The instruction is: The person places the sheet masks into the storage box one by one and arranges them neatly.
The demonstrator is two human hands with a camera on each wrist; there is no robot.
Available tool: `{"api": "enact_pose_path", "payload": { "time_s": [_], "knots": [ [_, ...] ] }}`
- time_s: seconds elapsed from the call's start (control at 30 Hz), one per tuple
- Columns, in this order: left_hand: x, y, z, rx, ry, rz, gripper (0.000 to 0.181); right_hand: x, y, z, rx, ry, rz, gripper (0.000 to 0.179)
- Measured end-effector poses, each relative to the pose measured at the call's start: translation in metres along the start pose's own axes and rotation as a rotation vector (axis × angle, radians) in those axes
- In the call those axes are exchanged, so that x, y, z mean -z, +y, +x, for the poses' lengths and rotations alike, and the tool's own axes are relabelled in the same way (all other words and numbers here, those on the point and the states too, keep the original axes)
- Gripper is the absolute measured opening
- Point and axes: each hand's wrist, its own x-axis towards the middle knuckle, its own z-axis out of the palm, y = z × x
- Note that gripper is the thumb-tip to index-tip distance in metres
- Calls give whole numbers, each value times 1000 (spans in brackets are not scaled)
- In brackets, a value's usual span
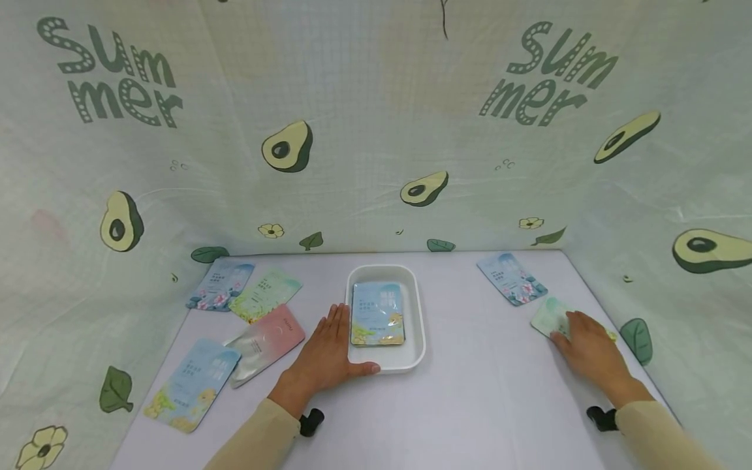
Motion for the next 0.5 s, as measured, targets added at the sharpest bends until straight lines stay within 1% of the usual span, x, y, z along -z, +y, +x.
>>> {"api": "enact_pose_path", "payload": {
  "time_s": [0.07,0.17,0.2,0.27,0.3,0.37,0.43,0.5],
  "knots": [
    [0,0,0,0,1,-4,140,0,13,-5,2,-20,-26,70],
    [-1,1,0,-3,4,-11,140,-1,27,-11,-29,-76,-79,76],
    [-1,1,0,-4,5,-12,140,-2,30,-12,-38,-89,-96,77],
    [-1,1,0,-5,7,-10,140,-1,30,-16,-81,-127,-118,84],
    [-1,1,0,-6,7,-11,140,-1,27,-18,-107,-150,-125,89],
    [-1,0,0,-7,7,-17,140,-1,16,-23,-134,-164,-134,92],
    [-1,0,-1,-5,6,-22,139,-2,0,-29,-145,-167,-144,90],
    [0,0,-1,-4,6,-26,139,-5,-16,-34,-127,-145,-156,81]
  ]
}}
